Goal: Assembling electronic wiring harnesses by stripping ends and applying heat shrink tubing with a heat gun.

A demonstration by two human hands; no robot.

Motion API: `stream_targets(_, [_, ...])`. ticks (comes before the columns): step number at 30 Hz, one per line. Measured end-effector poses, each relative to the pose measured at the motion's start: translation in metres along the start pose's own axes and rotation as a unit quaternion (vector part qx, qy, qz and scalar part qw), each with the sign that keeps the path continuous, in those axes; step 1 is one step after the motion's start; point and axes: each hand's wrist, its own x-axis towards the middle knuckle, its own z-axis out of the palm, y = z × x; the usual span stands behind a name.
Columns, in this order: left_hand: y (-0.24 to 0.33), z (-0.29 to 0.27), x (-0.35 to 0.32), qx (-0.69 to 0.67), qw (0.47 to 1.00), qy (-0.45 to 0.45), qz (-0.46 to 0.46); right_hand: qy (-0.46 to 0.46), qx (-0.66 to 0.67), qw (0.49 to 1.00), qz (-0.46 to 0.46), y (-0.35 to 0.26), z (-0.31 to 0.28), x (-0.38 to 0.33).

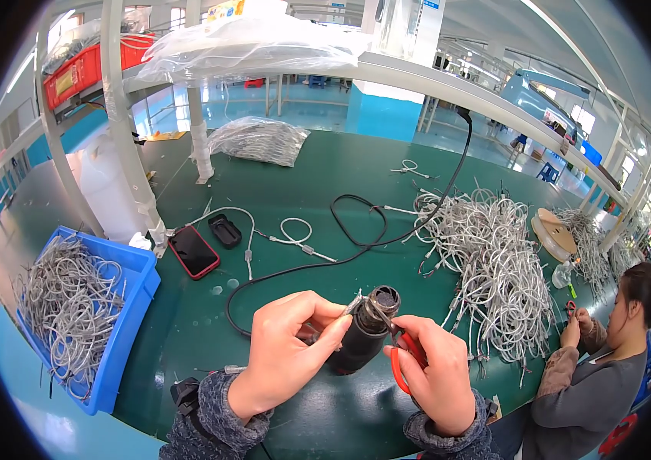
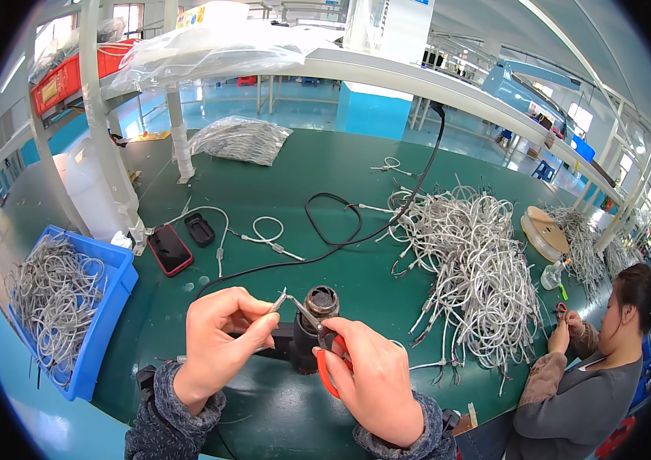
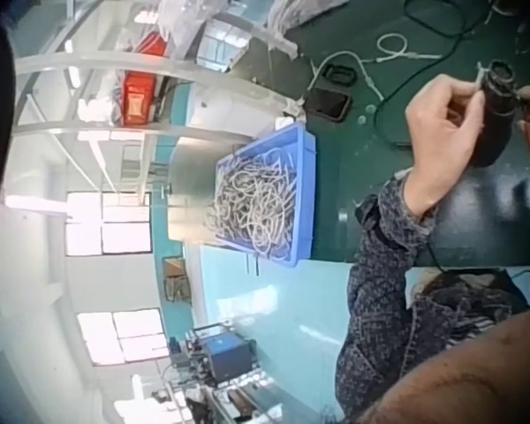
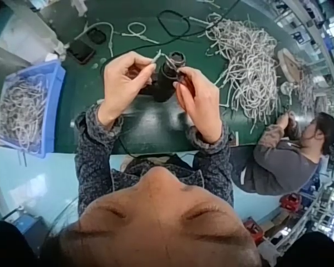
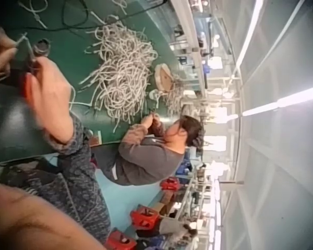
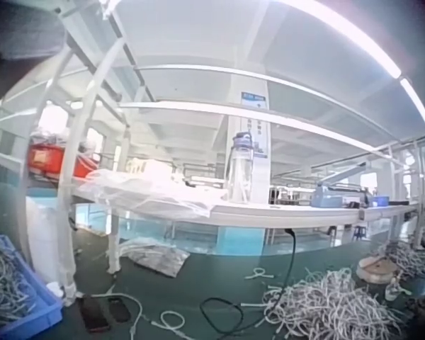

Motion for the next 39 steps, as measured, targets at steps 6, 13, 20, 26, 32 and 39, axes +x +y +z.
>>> stream_targets(6, [0.001, 0.002, 0.0, -0.01, 1.0, -0.003, -0.006, 0.001, -0.002, 1.0, -0.002, 0.001, 0.0, 0.0])
stream_targets(13, [0.001, 0.002, -0.001, 0.006, 1.0, -0.005, -0.003, -0.008, -0.006, 1.0, 0.01, 0.0, -0.001, 0.0])
stream_targets(20, [-0.006, 0.005, 0.003, 0.039, 0.999, -0.003, 0.018, 0.029, -0.014, 0.999, 0.003, 0.003, -0.012, 0.0])
stream_targets(26, [-0.009, 0.017, 0.006, 0.096, 0.993, 0.038, 0.052, 0.074, 0.009, 0.997, 0.018, 0.009, -0.021, 0.0])
stream_targets(32, [-0.019, 0.026, 0.008, 0.141, 0.985, 0.044, 0.094, 0.063, 0.007, 0.998, 0.022, 0.012, -0.025, 0.0])
stream_targets(39, [-0.022, 0.025, 0.009, 0.15, 0.984, 0.034, 0.093, 0.052, 0.001, 0.998, 0.026, 0.011, -0.024, 0.002])
